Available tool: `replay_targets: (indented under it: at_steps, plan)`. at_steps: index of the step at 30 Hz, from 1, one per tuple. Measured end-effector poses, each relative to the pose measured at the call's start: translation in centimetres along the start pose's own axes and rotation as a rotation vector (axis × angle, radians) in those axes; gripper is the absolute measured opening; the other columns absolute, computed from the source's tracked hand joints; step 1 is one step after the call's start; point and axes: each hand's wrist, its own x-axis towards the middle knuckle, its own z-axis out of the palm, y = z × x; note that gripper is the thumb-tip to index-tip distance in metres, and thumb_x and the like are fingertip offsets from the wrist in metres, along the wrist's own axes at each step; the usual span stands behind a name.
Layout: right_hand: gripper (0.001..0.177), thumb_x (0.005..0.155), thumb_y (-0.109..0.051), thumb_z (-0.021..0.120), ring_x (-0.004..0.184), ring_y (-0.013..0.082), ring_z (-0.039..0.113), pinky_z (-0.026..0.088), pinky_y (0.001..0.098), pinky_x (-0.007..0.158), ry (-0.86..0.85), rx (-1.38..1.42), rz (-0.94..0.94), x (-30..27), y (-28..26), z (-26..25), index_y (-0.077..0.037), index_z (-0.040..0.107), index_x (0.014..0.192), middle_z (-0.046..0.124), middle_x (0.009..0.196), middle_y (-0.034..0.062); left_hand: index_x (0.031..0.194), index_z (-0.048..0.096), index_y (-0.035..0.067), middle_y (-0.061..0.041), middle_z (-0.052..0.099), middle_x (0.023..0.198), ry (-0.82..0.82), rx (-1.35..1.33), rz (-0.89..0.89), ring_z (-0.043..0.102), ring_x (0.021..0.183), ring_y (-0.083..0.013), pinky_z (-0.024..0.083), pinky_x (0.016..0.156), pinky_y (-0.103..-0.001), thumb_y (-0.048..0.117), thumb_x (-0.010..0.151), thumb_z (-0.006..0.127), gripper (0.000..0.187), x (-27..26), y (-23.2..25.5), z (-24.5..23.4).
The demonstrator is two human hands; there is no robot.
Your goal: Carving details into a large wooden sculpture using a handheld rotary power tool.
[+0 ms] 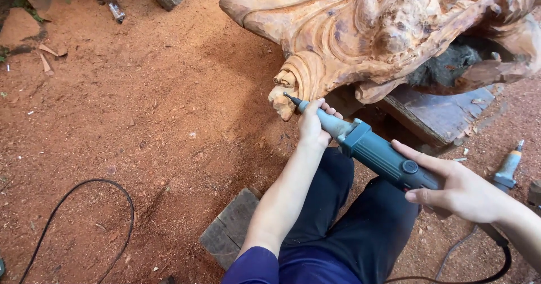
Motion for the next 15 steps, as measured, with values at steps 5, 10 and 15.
replay_targets:
  at_steps: [5,10,15]
  plan:
    - [0.102,0.08,0.002,0.084,0.053,0.0265,0.049,0.045,0.0365,0.054,0.012,-0.058,0.056,-0.3,-1.6,0.0,-0.047,0.048,0.162,0.068,0.078,0.0187,0.076,0.051,0.006,-0.005,0.048,0.064,0.01,-0.005,0.002,0.052,0.056,-0.0168,0.051,0.052,-0.038,0.003,0.085,0.063,0.015,0.3,0.1,0.0]
    - [0.104,0.079,0.004,0.084,0.053,0.0248,0.048,0.044,0.0351,0.054,-0.012,-0.056,0.005,0.0,-1.0,-0.3,-0.045,0.047,0.163,0.066,0.075,0.0159,0.077,0.05,0.008,-0.004,0.047,0.064,0.007,-0.021,-0.006,0.051,0.055,-0.0155,0.051,0.053,-0.038,0.002,0.085,0.062,0.016,-0.3,0.4,0.3]
    - [0.106,0.079,0.004,0.085,0.049,0.0253,0.048,0.042,0.0358,0.05,-0.018,-0.082,-0.02,0.1,-0.5,-0.6,-0.045,0.045,0.164,0.058,0.066,0.0153,0.076,0.05,0.007,-0.005,0.047,0.064,0.024,-0.024,-0.004,0.052,0.057,-0.0167,0.052,0.053,-0.039,0.001,0.084,0.064,0.016,-0.8,0.3,0.5]
